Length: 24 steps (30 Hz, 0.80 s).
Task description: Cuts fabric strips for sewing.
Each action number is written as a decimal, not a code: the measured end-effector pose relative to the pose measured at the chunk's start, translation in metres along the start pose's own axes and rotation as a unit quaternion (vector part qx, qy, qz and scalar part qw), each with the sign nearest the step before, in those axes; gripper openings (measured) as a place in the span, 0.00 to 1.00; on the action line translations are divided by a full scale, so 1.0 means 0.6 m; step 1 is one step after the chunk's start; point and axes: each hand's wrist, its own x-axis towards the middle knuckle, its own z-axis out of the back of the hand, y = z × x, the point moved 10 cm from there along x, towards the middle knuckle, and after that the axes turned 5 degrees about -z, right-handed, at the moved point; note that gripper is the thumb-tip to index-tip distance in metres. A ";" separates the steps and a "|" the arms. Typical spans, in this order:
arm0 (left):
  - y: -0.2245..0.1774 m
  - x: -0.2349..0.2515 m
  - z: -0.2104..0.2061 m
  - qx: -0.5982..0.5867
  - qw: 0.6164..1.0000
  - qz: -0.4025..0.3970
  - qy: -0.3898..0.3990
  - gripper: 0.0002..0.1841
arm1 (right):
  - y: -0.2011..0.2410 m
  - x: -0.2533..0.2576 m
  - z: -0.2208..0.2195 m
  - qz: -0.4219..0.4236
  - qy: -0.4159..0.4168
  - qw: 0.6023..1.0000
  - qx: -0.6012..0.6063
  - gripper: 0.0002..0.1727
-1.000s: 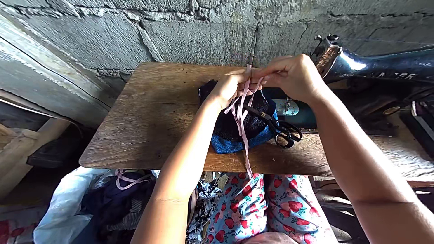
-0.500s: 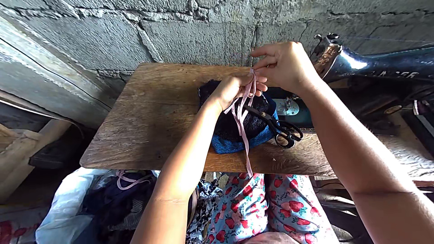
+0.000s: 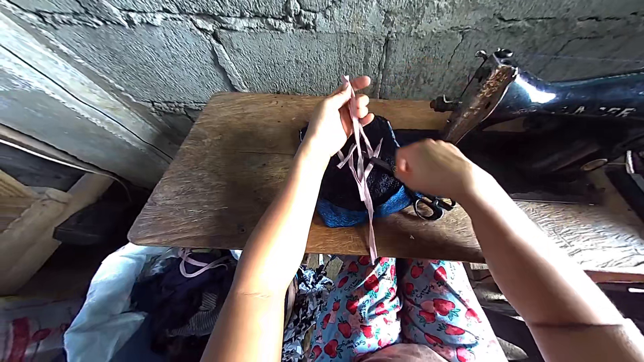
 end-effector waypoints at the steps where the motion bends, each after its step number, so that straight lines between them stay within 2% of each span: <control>1: -0.002 0.001 0.000 -0.029 1.000 0.000 0.004 0.23 | -0.006 -0.024 -0.015 -0.018 0.024 0.998 -0.047 0.05; 3: -0.008 0.001 0.004 -0.056 0.998 0.000 0.003 0.22 | -0.024 -0.062 -0.040 -0.041 0.053 0.995 -0.071 0.16; 5: -0.013 0.002 0.005 -0.063 0.998 -0.005 0.012 0.22 | -0.043 -0.080 -0.056 -0.050 0.039 0.997 -0.042 0.23; 8: -0.015 0.001 0.002 -0.071 0.997 -0.006 0.022 0.22 | -0.066 -0.087 -0.056 -0.055 -0.014 0.998 0.036 0.23; 10: -0.015 0.002 -0.001 -0.075 0.997 -0.008 0.033 0.21 | -0.080 -0.085 -0.053 -0.045 -0.008 0.997 0.057 0.18; 12: -0.015 0.001 0.000 -0.074 0.997 -0.007 0.036 0.21 | -0.091 -0.089 -0.032 -0.026 -0.040 0.996 0.077 0.11; 14: -0.016 0.002 0.000 -0.075 0.997 -0.012 0.035 0.21 | -0.099 -0.099 0.002 -0.006 -0.095 0.992 0.083 0.11; 16: -0.020 0.002 -0.002 -0.085 0.995 -0.029 0.043 0.21 | -0.103 -0.106 0.024 0.039 -0.129 0.988 0.076 0.16; 19: -0.031 -0.001 -0.010 -0.097 0.991 -0.060 0.072 0.22 | -0.104 -0.100 0.022 0.105 -0.062 0.988 0.096 0.25; 24: -0.038 -0.006 -0.029 -0.104 0.983 -0.083 0.125 0.22 | -0.097 -0.068 0.005 0.151 0.041 0.974 0.165 0.21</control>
